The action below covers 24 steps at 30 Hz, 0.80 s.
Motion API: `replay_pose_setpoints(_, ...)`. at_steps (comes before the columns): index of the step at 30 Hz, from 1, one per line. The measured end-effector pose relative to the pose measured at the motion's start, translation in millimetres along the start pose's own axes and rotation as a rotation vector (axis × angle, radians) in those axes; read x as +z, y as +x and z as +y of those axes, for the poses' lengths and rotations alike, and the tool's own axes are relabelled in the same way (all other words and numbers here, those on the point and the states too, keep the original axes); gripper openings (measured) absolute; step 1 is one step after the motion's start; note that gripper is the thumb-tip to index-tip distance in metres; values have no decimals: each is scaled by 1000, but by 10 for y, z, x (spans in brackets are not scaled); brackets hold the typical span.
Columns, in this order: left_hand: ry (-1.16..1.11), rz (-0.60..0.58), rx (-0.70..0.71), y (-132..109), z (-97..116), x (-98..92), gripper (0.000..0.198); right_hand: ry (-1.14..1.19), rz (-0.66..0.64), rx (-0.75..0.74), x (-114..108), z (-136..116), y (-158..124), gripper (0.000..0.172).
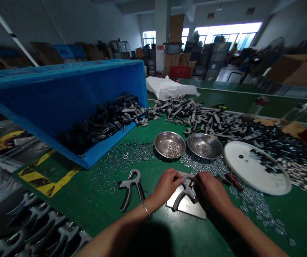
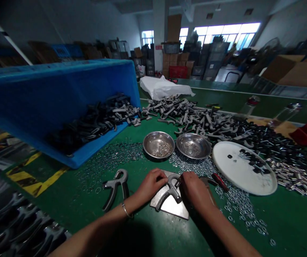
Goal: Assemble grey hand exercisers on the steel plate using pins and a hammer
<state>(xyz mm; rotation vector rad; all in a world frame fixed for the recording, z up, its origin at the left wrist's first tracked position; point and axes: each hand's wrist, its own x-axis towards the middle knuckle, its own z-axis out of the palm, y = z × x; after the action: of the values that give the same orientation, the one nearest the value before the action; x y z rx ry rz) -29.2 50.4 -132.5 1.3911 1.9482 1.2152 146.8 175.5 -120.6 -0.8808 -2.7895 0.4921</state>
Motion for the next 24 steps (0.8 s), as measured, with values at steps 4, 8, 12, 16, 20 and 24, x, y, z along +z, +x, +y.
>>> replay_pose_setpoints(4,153,8,26,-10,-7,123,9,-128,-46,-114,-22,-13,56,16)
replay_pose_setpoints(8,247,7,24,-52,49,158,10,-201,-38,-88,13,13,47,17)
replay_pose_setpoints(12,360,-1,70,-87,110,183,12,-244,-15,-70,8,17,-48,17)
replay_pose_setpoints(16,571,-66,240,-71,129,195,13,-324,39,-12,-141,213,-352,20)
replay_pose_setpoints(20,692,-189,440,-62,90,149,16,-454,-58,194,-242,607,-815,22)
replay_pose_setpoints(24,725,-248,529,-169,16,98,16,-138,7,279,-315,724,-1007,25)
